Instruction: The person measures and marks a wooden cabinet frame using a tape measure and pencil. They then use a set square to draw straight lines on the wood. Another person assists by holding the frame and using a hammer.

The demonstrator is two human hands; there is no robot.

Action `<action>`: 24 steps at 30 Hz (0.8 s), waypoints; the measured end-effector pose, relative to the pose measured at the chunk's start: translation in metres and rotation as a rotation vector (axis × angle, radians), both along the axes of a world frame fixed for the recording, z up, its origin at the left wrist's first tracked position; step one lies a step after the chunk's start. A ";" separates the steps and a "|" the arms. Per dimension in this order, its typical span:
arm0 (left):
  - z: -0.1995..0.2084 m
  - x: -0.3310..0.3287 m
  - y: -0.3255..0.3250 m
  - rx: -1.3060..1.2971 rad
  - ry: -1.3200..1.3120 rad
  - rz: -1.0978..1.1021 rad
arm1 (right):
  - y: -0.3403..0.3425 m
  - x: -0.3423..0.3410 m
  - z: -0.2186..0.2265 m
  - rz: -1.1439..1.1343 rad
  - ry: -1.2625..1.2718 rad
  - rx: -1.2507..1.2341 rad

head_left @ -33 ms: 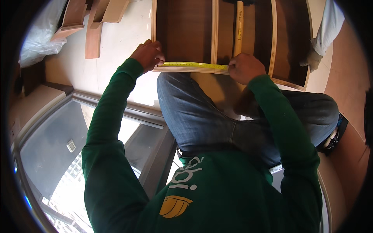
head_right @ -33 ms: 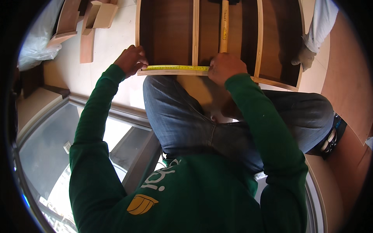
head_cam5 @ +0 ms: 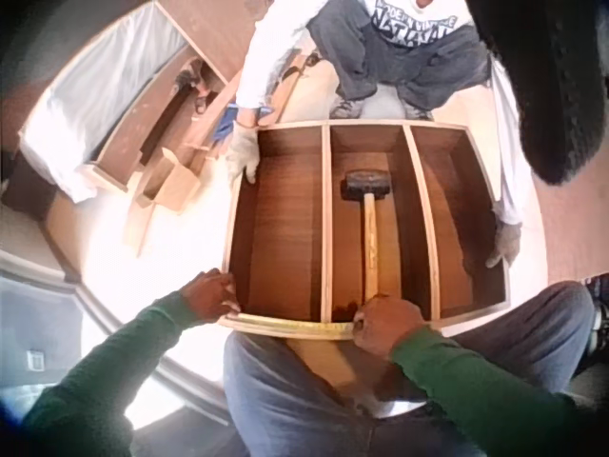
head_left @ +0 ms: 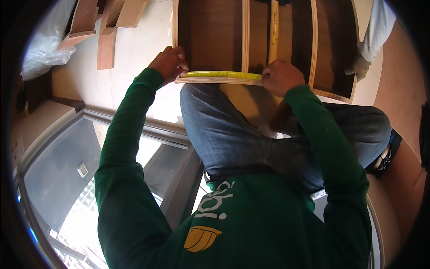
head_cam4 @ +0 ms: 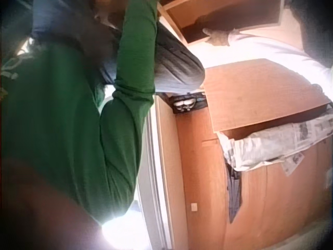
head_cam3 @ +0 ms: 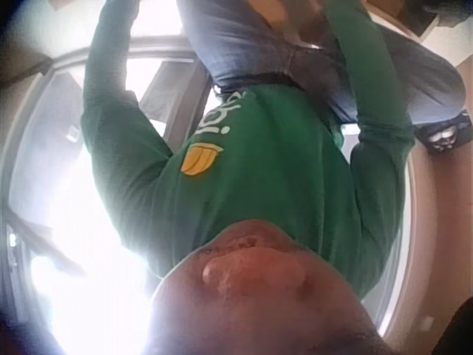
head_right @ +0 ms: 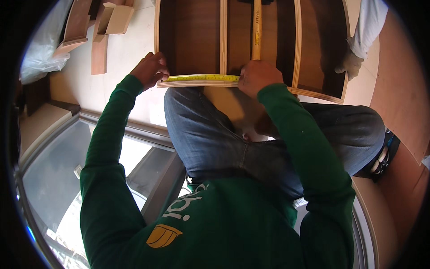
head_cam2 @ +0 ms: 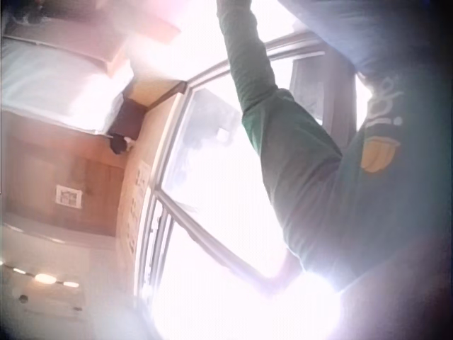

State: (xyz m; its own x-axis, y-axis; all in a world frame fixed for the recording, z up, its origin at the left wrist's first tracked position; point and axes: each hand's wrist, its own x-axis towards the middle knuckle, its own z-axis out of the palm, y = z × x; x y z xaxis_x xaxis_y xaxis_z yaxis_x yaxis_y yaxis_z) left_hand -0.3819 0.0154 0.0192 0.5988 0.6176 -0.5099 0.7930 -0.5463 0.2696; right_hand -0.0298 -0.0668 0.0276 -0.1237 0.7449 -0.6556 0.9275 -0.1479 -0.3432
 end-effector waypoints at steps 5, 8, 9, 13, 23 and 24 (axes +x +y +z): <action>0.001 -0.004 0.001 -0.022 0.062 -0.045 | 0.004 -0.001 0.005 -0.011 -0.035 -0.039; 0.000 -0.004 0.002 -0.007 0.066 -0.039 | 0.005 -0.001 0.001 -0.043 -0.056 -0.051; 0.000 -0.004 0.001 -0.006 0.072 -0.038 | 0.005 -0.001 0.001 -0.035 -0.044 -0.052; 0.001 -0.005 0.002 -0.009 0.071 -0.044 | 0.006 0.000 0.000 -0.019 -0.034 -0.050; -0.009 -0.011 -0.001 0.029 0.046 -0.020 | 0.008 0.001 -0.002 -0.016 -0.036 -0.074; -0.008 -0.010 0.000 0.023 0.044 -0.016 | 0.008 0.002 -0.003 -0.010 -0.031 -0.076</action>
State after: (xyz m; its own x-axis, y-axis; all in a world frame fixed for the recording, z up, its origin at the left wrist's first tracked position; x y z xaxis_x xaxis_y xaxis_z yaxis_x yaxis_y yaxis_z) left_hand -0.3920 0.0151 0.0107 0.5860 0.6202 -0.5216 0.7949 -0.5648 0.2215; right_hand -0.0282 -0.0585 0.0248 -0.0951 0.6937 -0.7139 0.9359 -0.1821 -0.3016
